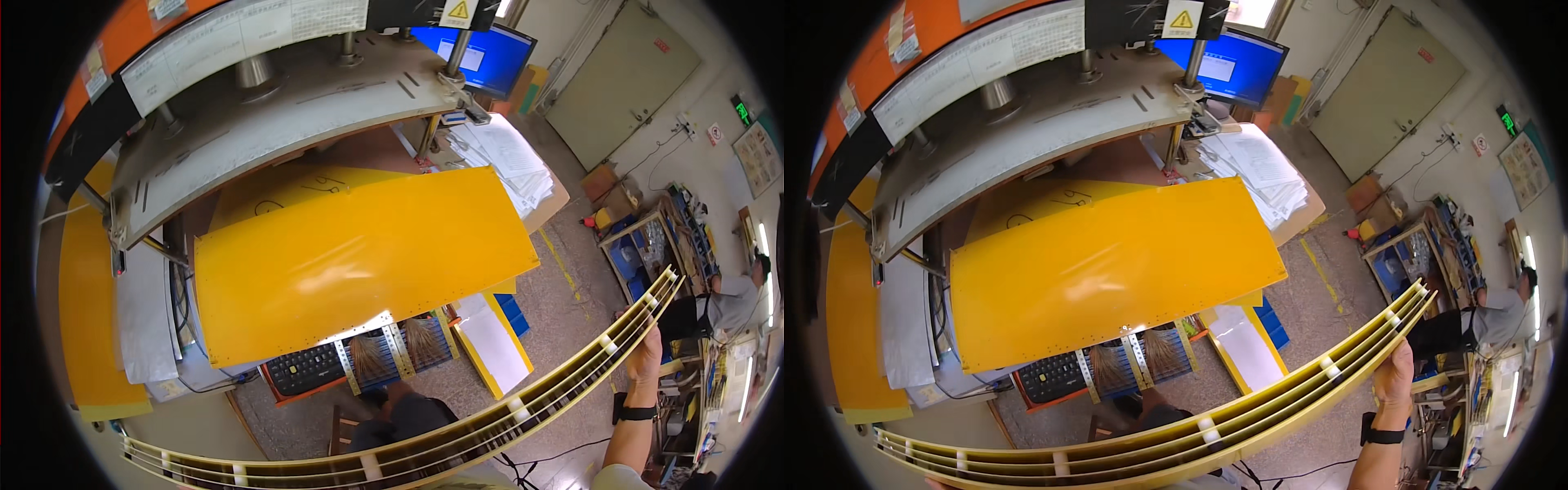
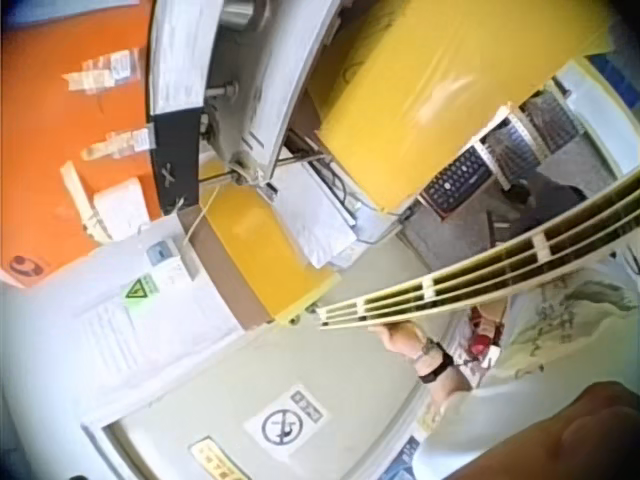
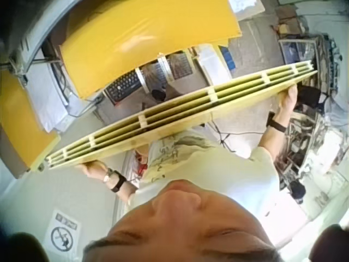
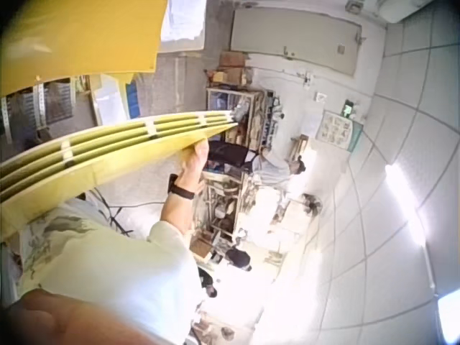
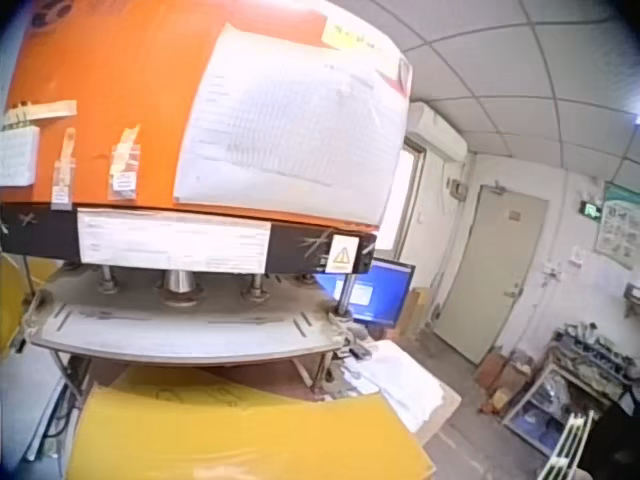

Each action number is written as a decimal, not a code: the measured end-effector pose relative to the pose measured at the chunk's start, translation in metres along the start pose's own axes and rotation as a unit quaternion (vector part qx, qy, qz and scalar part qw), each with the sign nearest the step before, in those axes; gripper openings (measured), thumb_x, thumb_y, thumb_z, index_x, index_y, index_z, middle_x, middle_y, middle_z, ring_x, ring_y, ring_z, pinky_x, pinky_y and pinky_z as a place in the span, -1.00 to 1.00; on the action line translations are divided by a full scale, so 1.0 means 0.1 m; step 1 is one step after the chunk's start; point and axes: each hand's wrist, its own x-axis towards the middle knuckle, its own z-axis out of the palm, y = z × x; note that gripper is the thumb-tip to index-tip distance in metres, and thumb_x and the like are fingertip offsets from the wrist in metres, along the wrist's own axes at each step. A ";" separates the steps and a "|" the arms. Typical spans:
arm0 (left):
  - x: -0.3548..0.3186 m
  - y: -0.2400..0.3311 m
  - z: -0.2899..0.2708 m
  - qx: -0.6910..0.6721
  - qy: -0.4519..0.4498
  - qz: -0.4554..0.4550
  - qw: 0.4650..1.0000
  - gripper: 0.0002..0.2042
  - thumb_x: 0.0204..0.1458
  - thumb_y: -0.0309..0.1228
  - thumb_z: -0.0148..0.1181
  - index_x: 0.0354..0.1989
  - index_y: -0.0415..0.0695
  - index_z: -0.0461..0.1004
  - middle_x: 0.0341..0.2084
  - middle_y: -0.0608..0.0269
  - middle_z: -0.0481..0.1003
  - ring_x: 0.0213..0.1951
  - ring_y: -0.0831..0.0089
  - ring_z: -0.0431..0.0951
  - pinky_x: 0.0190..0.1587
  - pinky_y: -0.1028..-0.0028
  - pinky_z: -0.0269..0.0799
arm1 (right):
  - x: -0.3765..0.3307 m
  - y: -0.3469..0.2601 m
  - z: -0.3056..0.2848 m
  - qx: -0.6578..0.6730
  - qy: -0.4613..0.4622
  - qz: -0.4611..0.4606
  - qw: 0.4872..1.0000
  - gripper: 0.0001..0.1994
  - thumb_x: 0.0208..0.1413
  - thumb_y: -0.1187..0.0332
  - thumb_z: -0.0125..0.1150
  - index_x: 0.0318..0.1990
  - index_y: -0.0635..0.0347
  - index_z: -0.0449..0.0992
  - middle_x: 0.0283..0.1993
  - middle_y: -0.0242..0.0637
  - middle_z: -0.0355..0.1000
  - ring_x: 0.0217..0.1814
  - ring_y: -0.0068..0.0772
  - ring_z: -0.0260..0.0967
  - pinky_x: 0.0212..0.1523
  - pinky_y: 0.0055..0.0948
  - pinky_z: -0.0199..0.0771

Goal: Handling and organizing large yellow panels and grey wiring components at a workshop station.

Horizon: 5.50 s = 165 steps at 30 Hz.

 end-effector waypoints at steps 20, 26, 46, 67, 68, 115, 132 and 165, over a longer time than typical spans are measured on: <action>0.85 0.09 0.81 -0.267 -0.023 0.034 0.963 -0.49 0.38 -0.24 -0.21 0.41 -0.25 0.18 0.31 -0.13 0.32 0.34 0.10 0.33 0.38 0.09 0.25 | 1.10 -0.17 0.31 0.061 -0.107 -0.054 0.991 -0.33 0.27 0.13 0.23 0.41 0.33 0.20 0.39 -0.17 0.30 0.45 -0.22 0.21 0.48 -0.19 0.09; 1.37 -0.13 1.18 -0.243 -0.112 0.053 0.962 -0.41 0.42 -0.05 -0.18 0.49 -0.14 0.06 0.45 0.17 0.15 0.42 0.27 0.14 0.50 0.17 -0.05 | 1.77 0.05 0.87 0.211 -0.122 -0.054 0.968 -0.47 0.39 0.16 0.03 0.41 0.20 0.23 0.40 -0.13 0.29 0.45 -0.03 0.22 0.50 -0.01 0.09; 1.99 -1.18 1.65 0.000 -0.159 0.162 0.974 -0.48 0.38 -0.07 -0.20 0.35 -0.14 0.27 0.32 0.08 0.34 0.38 0.24 0.26 0.39 0.11 0.24 | 2.67 1.16 1.63 0.304 -0.083 -0.082 0.946 -0.49 0.29 -0.10 -0.05 -0.09 0.27 0.43 -0.15 -0.20 0.35 0.05 -0.24 0.29 0.29 -0.29 0.25; 1.31 -0.18 1.51 -0.252 -0.059 0.168 0.951 -0.29 0.26 0.19 -0.49 -0.40 -0.24 0.41 -0.36 0.04 0.38 -0.21 0.18 0.31 0.12 0.11 0.23 | 2.34 1.13 0.76 0.252 -0.098 0.108 0.957 -0.51 0.46 0.03 -0.20 0.26 0.22 0.39 0.30 -0.19 0.36 0.37 -0.20 0.25 0.42 -0.20 0.18; 1.31 -0.19 1.47 -0.272 -0.086 0.182 0.941 -0.28 0.28 0.18 -0.49 -0.40 -0.26 0.43 -0.34 0.01 0.41 -0.20 0.16 0.34 0.08 0.14 0.26 | 2.27 0.90 0.63 0.197 -0.002 0.109 0.974 -0.45 0.48 0.01 -0.26 0.31 0.27 0.35 0.32 -0.16 0.35 0.36 -0.17 0.27 0.41 -0.18 0.19; 0.99 -0.72 1.11 -0.261 -0.015 0.266 0.928 -0.33 0.29 0.10 -0.53 -0.40 -0.22 0.42 -0.33 0.03 0.47 -0.15 0.17 0.47 0.17 0.13 0.34 | -1.01 0.72 6.71 -0.352 -0.811 -0.179 0.431 -0.05 0.37 -0.32 -0.41 0.51 0.46 -0.26 0.61 0.25 -0.37 0.68 0.12 -0.50 0.61 -0.20 -0.43; 0.96 -0.70 1.11 -0.266 -0.034 0.255 0.929 -0.36 0.32 0.10 -0.53 -0.37 -0.17 0.40 -0.33 0.09 0.45 -0.13 0.23 0.45 0.24 0.06 0.31 | -0.86 0.53 6.33 -0.370 -0.794 -0.203 0.438 -0.04 0.36 -0.32 -0.40 0.51 0.48 -0.25 0.60 0.27 -0.34 0.68 0.11 -0.49 0.61 -0.18 -0.43; 0.93 -0.71 1.17 -0.307 -0.079 0.244 0.916 -0.37 0.30 0.11 -0.51 -0.32 -0.17 0.40 -0.24 0.08 0.43 -0.06 0.20 0.38 0.21 0.07 0.29 | -0.08 0.34 4.96 -0.517 -0.713 -0.073 0.468 0.01 0.33 -0.37 -0.40 0.50 0.50 -0.28 0.61 0.24 -0.39 0.69 0.08 -0.52 0.62 -0.17 -0.42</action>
